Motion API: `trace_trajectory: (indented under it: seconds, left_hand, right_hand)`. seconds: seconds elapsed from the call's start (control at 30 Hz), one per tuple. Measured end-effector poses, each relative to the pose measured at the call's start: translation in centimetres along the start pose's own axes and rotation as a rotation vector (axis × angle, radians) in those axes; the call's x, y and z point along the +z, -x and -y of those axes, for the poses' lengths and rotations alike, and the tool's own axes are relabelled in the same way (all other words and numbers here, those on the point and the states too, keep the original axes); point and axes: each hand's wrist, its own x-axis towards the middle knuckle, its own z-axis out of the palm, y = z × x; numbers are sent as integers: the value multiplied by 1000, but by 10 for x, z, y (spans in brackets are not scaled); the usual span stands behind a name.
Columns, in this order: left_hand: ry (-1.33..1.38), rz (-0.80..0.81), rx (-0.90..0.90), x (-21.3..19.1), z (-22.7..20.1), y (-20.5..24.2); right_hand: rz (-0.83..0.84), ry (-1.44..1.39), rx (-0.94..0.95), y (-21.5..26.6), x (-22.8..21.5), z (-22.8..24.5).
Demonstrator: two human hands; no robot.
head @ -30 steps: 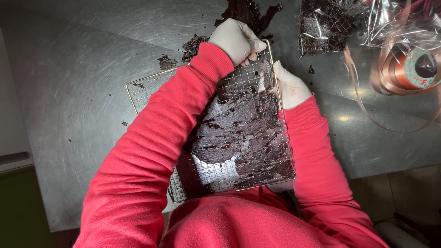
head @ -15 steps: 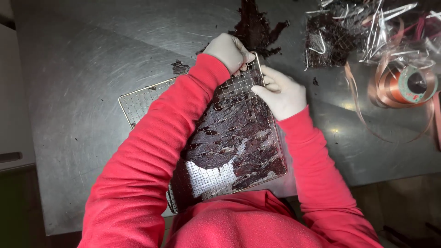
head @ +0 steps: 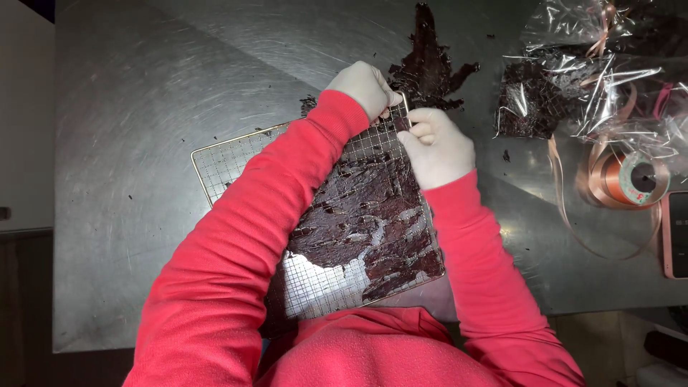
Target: Removing dried meat jerky from a dehydration tray and sorting it.
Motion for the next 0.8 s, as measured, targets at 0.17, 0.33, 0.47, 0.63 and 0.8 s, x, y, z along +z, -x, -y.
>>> trace_trajectory:
  seconds: [0.17, 0.33, 0.47, 0.63, 0.8]
  left_hand:
    - [67, -10, -23, -15, 19, -15]
    - [232, -41, -9, -42, 46, -28]
    - [378, -132, 1, -77, 56, -16]
    - [538, -264, 38, -130, 84, 0]
    - [792, -406, -55, -134, 104, 28]
  right_hand:
    - [-8, -273, 21, -59, -15, -50]
    - [-126, -345, 111, -111, -9, -97]
    - [-46, -370, -13, -104, -18, -90]
    - [79, -599, 257, -50, -49, -51]
    - [280, -1427, 166, -18, -31, -145]
